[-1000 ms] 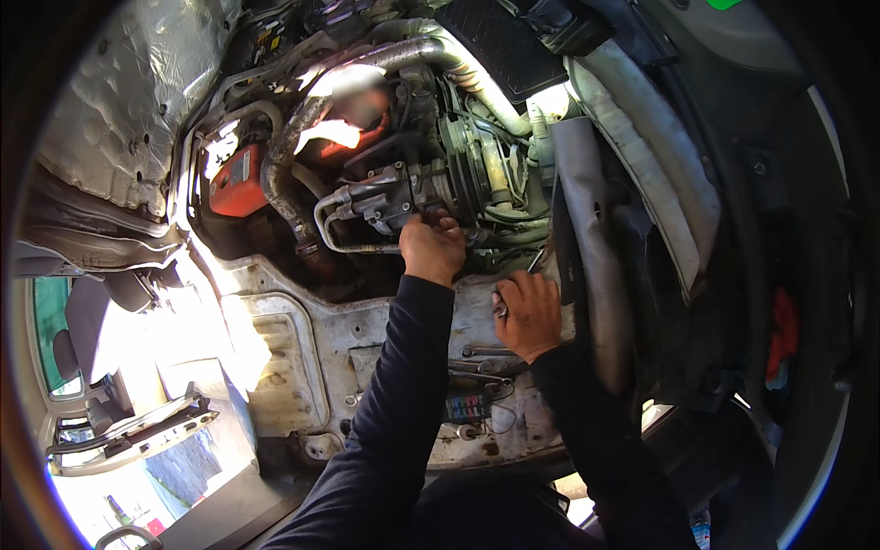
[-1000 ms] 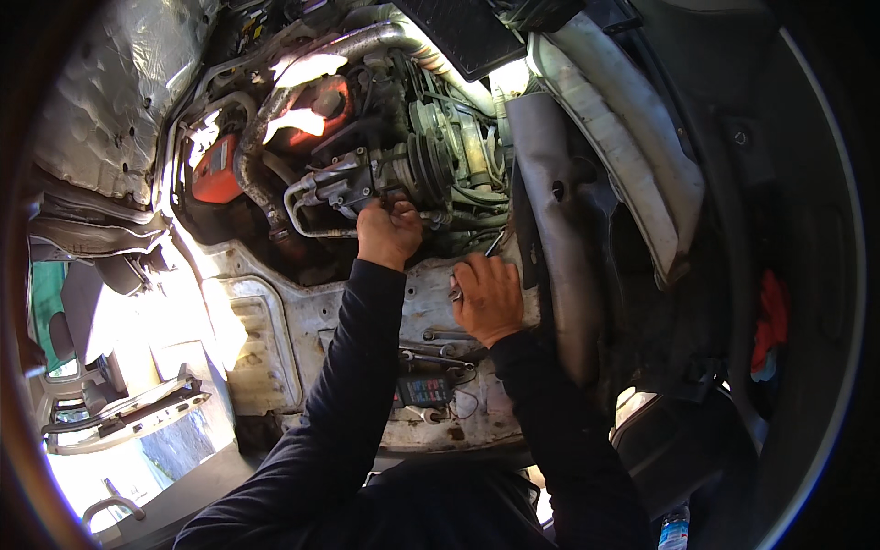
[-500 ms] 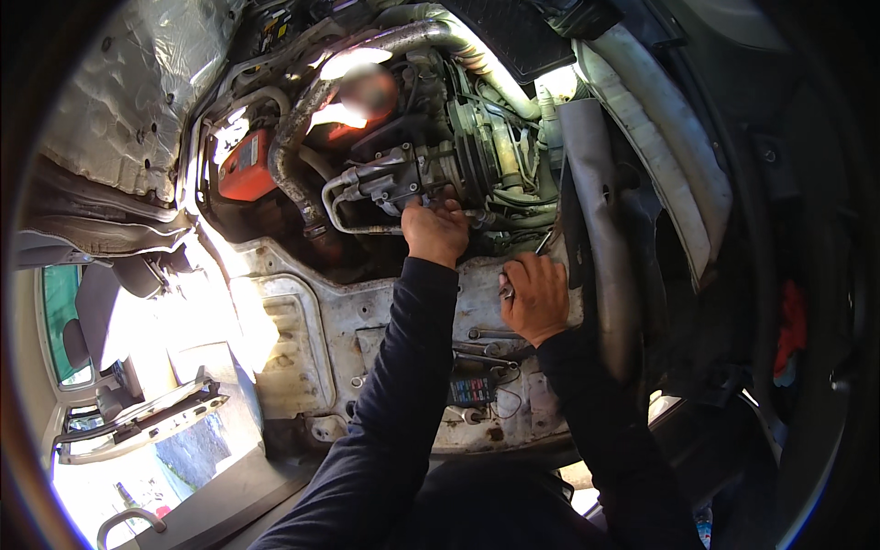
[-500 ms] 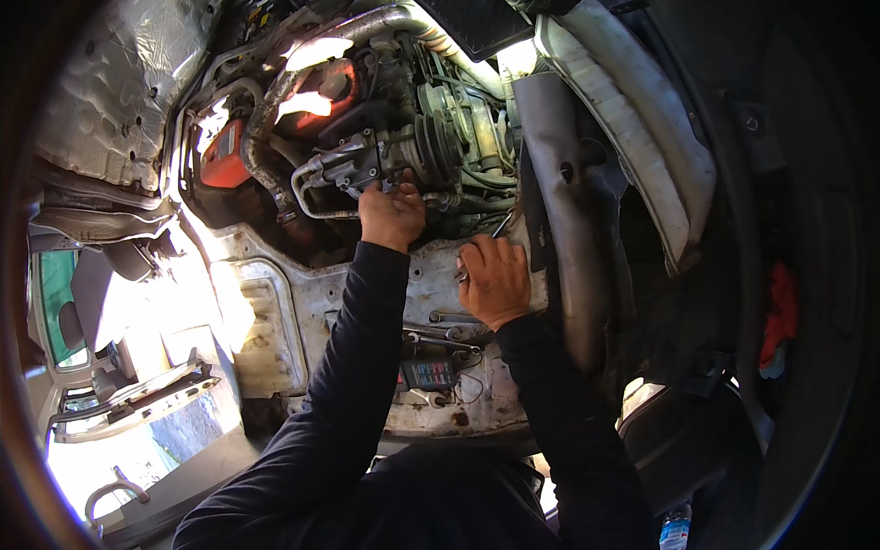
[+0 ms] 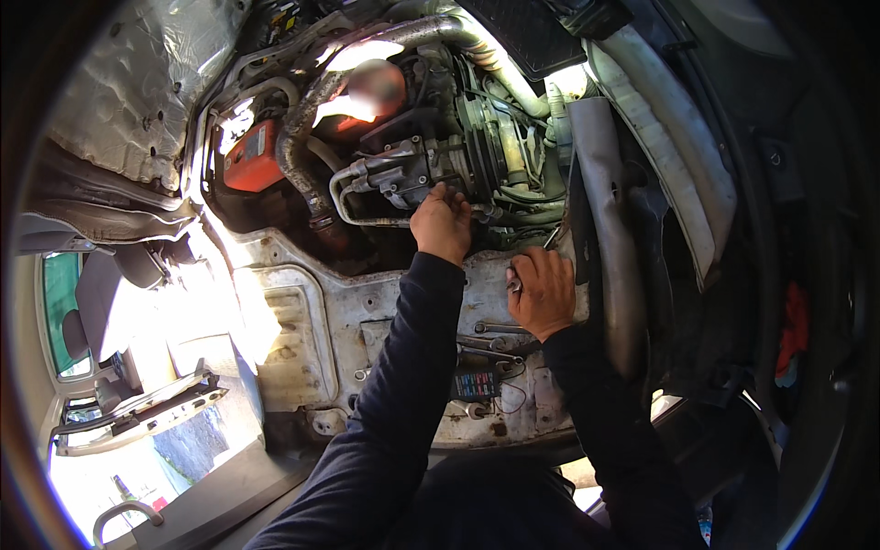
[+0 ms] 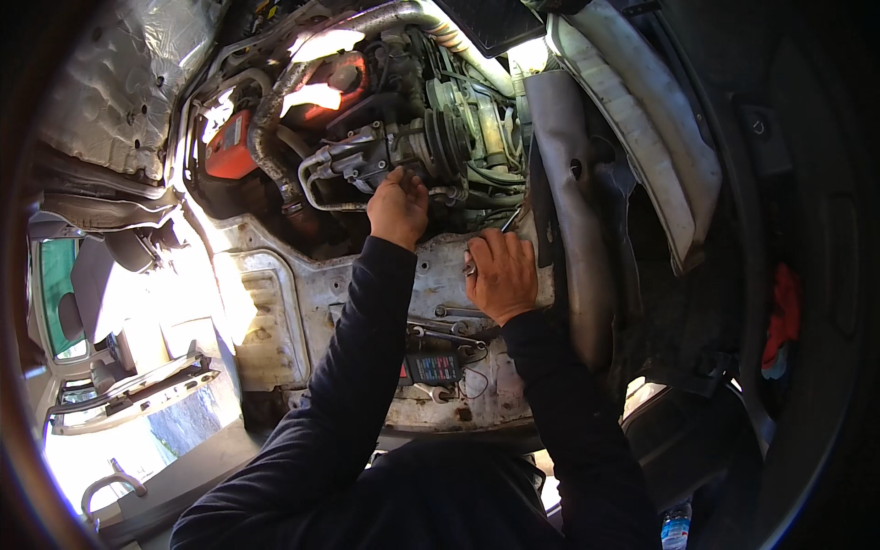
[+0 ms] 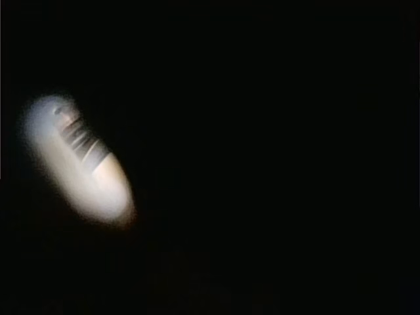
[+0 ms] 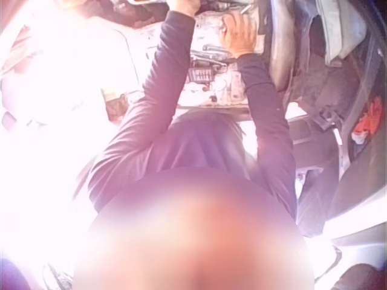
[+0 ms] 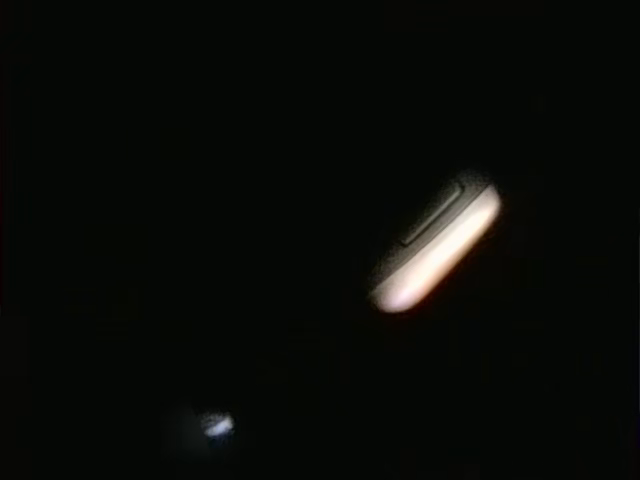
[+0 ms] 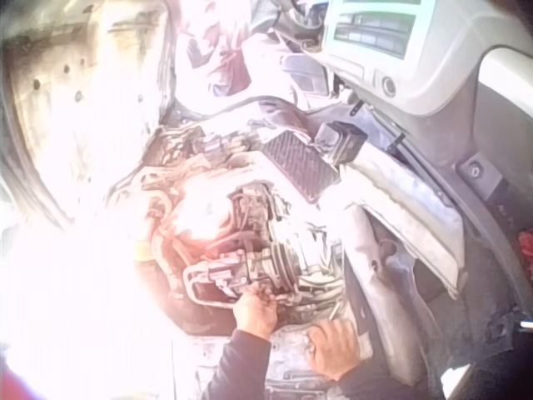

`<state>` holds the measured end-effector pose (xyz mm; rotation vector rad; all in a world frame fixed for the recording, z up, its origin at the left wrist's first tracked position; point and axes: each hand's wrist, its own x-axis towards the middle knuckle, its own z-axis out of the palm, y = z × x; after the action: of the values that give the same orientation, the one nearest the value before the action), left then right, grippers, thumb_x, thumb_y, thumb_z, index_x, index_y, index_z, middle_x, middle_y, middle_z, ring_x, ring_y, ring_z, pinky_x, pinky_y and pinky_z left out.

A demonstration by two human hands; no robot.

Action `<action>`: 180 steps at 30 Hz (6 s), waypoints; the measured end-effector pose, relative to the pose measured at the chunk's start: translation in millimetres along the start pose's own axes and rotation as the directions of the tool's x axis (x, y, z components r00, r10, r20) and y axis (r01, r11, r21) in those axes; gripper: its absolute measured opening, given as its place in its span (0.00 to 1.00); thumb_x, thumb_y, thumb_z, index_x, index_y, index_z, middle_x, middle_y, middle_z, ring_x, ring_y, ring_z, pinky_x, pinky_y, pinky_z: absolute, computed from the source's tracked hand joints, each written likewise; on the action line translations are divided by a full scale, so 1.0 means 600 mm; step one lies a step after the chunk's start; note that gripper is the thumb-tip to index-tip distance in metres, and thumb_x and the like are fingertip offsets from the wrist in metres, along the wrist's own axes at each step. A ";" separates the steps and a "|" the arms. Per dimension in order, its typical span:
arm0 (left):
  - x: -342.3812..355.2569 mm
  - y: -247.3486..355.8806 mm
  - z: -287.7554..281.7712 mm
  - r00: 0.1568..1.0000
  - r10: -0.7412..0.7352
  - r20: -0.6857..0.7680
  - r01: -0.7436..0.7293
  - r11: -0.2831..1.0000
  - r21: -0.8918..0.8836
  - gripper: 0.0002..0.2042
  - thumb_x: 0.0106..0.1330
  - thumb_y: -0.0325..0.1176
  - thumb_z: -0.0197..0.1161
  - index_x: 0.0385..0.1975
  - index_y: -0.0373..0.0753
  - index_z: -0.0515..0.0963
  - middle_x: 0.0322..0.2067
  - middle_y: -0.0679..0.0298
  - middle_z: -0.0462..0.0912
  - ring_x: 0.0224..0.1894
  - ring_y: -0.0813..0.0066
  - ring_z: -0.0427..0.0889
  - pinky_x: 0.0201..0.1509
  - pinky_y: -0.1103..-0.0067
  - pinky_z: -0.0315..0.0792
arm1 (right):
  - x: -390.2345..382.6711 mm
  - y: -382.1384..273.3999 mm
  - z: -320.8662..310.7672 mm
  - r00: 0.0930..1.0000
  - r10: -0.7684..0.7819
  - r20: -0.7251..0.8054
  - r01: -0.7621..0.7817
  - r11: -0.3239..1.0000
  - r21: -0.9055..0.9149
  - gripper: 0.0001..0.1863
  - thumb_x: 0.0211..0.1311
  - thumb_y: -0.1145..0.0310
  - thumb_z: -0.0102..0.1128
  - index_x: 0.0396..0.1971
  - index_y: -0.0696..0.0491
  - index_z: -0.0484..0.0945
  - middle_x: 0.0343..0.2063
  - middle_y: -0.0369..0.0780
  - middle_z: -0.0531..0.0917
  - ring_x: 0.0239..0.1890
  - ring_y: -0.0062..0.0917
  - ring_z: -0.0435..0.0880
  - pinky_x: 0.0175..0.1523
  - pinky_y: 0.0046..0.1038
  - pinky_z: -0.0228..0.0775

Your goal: The person uses a wrench to tighten bolts on a car engine component under the hood. They repeatedly reposition the wrench and adjust their grip while working on the same area of the engine.

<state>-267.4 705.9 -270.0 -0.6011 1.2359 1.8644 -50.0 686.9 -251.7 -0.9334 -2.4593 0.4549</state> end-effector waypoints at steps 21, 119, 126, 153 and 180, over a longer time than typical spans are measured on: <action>-0.099 0.138 -0.127 0.848 -0.047 0.527 -0.526 -0.176 0.832 0.22 0.75 0.47 0.64 0.37 0.27 0.86 0.35 0.38 0.87 0.45 0.34 0.86 0.52 0.55 0.77 | -0.003 0.005 0.015 0.999 -0.022 -0.037 0.020 0.998 -0.059 0.09 0.62 0.65 0.66 0.42 0.47 0.80 0.43 0.38 0.80 0.46 0.39 0.79 0.51 0.44 0.66; 0.192 0.149 -0.187 0.421 0.529 0.737 -0.862 -0.020 0.507 0.35 0.79 0.54 0.53 0.81 0.47 0.60 0.81 0.55 0.59 0.85 0.51 0.50 0.87 0.46 0.40 | 0.337 -0.306 0.283 0.942 -0.332 -0.053 0.330 0.885 0.328 0.18 0.78 0.58 0.58 0.35 0.59 0.79 0.35 0.55 0.85 0.44 0.54 0.85 0.58 0.52 0.75; 0.156 0.179 -0.175 0.354 0.447 0.821 -0.205 -0.820 0.535 0.33 0.78 0.51 0.54 0.80 0.45 0.62 0.80 0.52 0.62 0.83 0.46 0.54 0.84 0.42 0.46 | 0.361 -0.363 0.253 0.993 -0.040 0.114 0.009 0.964 0.265 0.17 0.79 0.56 0.59 0.37 0.56 0.80 0.35 0.55 0.88 0.43 0.57 0.88 0.53 0.54 0.79; 0.156 0.175 -0.182 0.258 0.528 0.809 -0.274 -0.763 0.585 0.39 0.73 0.56 0.57 0.82 0.44 0.61 0.81 0.58 0.59 0.84 0.57 0.52 0.86 0.46 0.39 | 0.318 -0.355 0.239 0.930 -0.366 -0.016 0.361 0.907 0.217 0.20 0.77 0.56 0.60 0.51 0.59 0.82 0.70 0.73 0.67 0.72 0.74 0.67 0.69 0.54 0.75; 0.119 0.203 -0.170 0.338 0.463 0.819 -0.533 -0.623 0.572 0.54 0.56 0.51 0.81 0.80 0.34 0.59 0.80 0.52 0.57 0.82 0.44 0.52 0.84 0.41 0.45 | 0.381 -0.270 0.154 0.963 -0.216 -0.160 0.265 0.869 0.418 0.11 0.76 0.65 0.59 0.40 0.57 0.85 0.37 0.42 0.90 0.38 0.26 0.89 0.43 0.38 0.80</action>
<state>-412.3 613.9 -300.1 1.5646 2.8013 0.7143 -335.8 715.5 -184.8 -0.4440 -2.1983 0.8019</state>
